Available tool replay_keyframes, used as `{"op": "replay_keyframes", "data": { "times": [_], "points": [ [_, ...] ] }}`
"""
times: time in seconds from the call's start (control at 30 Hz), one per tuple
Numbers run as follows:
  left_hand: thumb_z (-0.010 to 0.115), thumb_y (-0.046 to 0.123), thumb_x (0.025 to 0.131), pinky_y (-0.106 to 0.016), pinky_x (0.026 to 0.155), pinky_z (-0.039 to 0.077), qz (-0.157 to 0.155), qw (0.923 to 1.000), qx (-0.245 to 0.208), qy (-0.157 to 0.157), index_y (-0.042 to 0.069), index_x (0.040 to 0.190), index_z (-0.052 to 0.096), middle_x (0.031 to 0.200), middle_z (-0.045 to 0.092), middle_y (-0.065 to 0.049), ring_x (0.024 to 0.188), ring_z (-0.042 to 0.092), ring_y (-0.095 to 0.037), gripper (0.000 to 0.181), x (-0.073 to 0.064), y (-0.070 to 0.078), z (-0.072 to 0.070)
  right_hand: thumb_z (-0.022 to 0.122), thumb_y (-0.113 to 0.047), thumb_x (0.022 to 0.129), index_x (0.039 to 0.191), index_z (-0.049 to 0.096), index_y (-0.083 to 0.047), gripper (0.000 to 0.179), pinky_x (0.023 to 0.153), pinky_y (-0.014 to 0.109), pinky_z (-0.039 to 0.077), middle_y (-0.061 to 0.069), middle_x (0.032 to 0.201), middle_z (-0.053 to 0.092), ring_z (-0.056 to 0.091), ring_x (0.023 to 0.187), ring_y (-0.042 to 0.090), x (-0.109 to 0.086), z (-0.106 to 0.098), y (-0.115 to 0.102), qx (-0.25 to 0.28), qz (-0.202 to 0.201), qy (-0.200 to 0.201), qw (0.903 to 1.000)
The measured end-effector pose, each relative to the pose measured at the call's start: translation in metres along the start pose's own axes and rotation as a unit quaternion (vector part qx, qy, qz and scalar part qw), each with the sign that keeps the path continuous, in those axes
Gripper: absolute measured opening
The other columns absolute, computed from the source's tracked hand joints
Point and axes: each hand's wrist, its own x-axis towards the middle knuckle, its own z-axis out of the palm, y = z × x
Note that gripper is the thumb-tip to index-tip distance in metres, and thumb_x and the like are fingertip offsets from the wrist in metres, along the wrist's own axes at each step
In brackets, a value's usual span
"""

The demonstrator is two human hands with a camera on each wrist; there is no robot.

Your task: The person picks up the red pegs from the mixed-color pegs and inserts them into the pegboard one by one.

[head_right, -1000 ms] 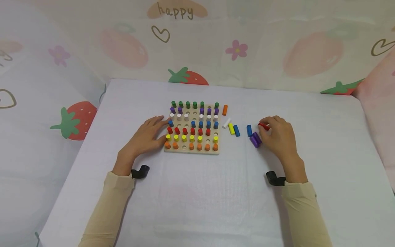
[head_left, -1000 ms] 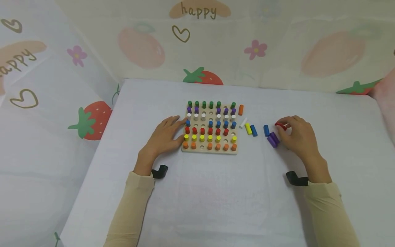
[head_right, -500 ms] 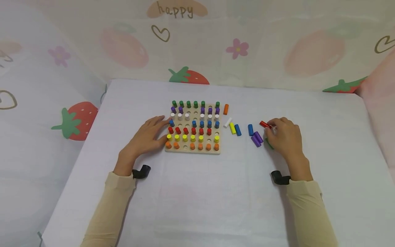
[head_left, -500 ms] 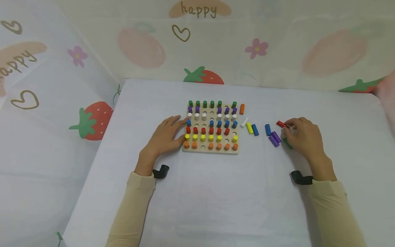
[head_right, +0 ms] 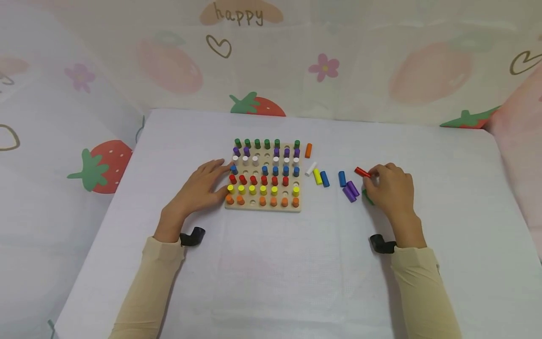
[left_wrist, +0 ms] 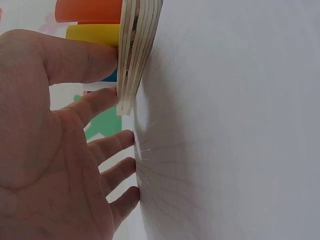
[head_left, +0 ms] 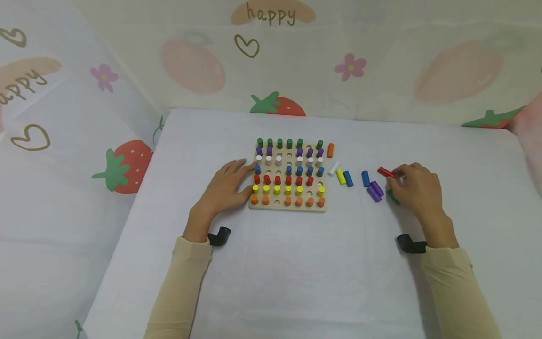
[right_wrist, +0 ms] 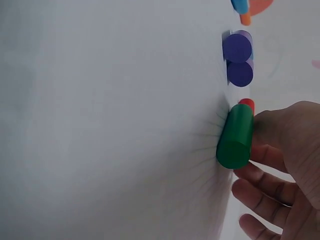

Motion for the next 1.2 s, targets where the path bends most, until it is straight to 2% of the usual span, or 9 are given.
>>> {"op": "replay_keyframes", "data": {
  "times": [0.3, 0.67, 1.2],
  "points": [
    [0.051, 0.039, 0.103, -0.057, 0.136, 0.020, -0.002, 1.0000, 0.003, -0.002, 0.022, 0.166, 0.037, 0.173, 0.032, -0.016, 0.163, 0.025, -0.040, 0.067, -0.002, 0.001, -0.001, 0.069, -0.020, 0.096, 0.108, 0.072, 0.003, 0.027, 0.082, 0.062, 0.047, 0.029, 0.103, 0.070, 0.065, 0.093, 0.046, -0.004, -0.001, 0.000, 0.006, -0.005, 0.008, 0.9999],
    [0.051, 0.040, 0.103, -0.057, 0.136, 0.018, -0.006, 0.9999, -0.008, -0.006, 0.023, 0.167, 0.035, 0.174, 0.030, -0.014, 0.164, 0.023, -0.039, 0.068, -0.002, 0.000, 0.000, 0.068, -0.014, 0.095, 0.111, 0.072, 0.006, 0.025, 0.087, 0.065, 0.048, 0.028, 0.105, 0.075, 0.068, 0.096, 0.046, -0.004, -0.010, -0.006, 0.027, -0.028, 0.021, 0.9990],
    [0.051, 0.040, 0.103, -0.057, 0.136, 0.018, -0.005, 0.9999, -0.010, -0.009, 0.022, 0.166, 0.036, 0.174, 0.030, -0.014, 0.164, 0.023, -0.040, 0.068, -0.003, 0.004, -0.004, 0.069, -0.010, 0.093, 0.110, 0.074, 0.004, 0.022, 0.084, 0.065, 0.051, 0.026, 0.103, 0.076, 0.068, 0.094, 0.046, -0.007, -0.011, -0.020, 0.028, -0.063, 0.040, 0.9968]
  ]
}}
